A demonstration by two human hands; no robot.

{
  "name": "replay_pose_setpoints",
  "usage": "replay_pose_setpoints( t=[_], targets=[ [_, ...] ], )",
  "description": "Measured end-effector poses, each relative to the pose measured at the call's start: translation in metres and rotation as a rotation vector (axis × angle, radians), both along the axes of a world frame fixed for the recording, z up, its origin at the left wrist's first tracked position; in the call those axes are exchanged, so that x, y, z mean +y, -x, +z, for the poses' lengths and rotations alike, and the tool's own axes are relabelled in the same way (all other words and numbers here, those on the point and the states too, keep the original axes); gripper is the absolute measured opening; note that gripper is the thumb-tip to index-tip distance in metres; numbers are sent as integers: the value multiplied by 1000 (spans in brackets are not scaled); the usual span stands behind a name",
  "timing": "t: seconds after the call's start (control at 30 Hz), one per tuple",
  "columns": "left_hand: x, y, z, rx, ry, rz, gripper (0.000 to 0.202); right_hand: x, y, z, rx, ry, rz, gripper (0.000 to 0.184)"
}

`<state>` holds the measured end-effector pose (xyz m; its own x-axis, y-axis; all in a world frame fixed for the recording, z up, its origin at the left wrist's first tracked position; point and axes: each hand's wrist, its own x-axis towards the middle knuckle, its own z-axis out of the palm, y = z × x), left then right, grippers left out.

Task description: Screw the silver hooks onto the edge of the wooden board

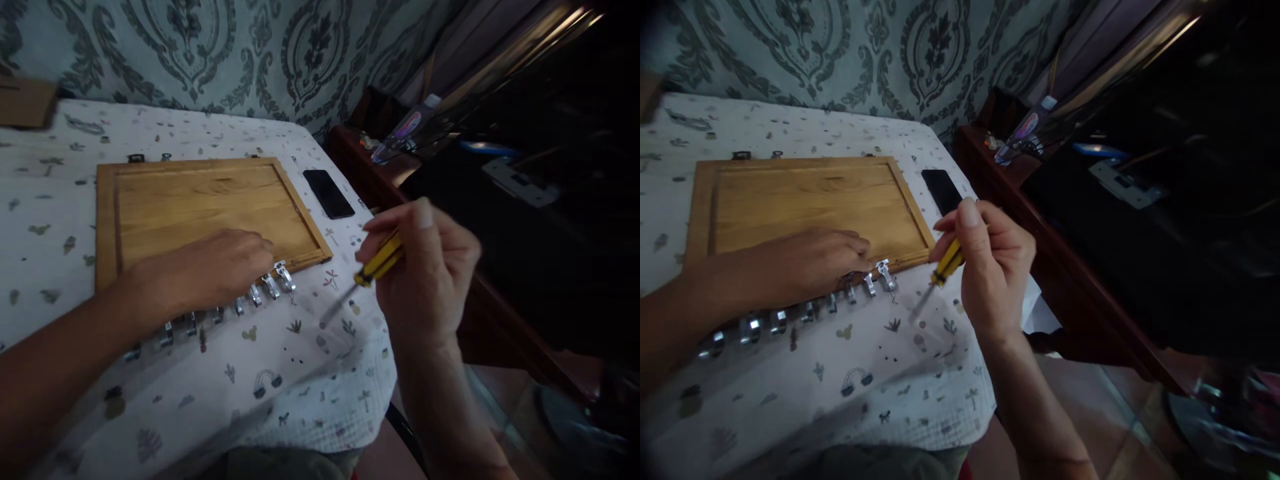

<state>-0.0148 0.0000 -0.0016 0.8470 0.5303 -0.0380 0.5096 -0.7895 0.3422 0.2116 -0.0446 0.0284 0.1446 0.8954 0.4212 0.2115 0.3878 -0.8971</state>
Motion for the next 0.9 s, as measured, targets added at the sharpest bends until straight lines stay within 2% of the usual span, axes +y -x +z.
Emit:
replay_pose_setpoints(
  t=[0.13,0.2,0.27,0.33,0.47,0.7,0.9],
  targets=[
    [-1,-3,5,17,53,37,22,-5,-12,-17,-174,444,263,45],
    [-1,-4,5,12,62,57,24,-10,-15,-30,-216,602,318,43],
    [-1,-5,4,11,63,70,25,-15,-15,-42,-232,685,310,38],
    [-1,-5,2,9,72,76,27,-18,-13,-49,-224,700,305,32],
    [0,-5,-1,-3,56,54,29,-19,-6,-54,-198,637,346,16],
    [0,-2,-5,-31,48,43,30,-16,-3,-58,-153,636,377,18],
    [0,-4,-1,11,67,65,26,-16,-1,-56,-145,648,380,20]
  ],
)
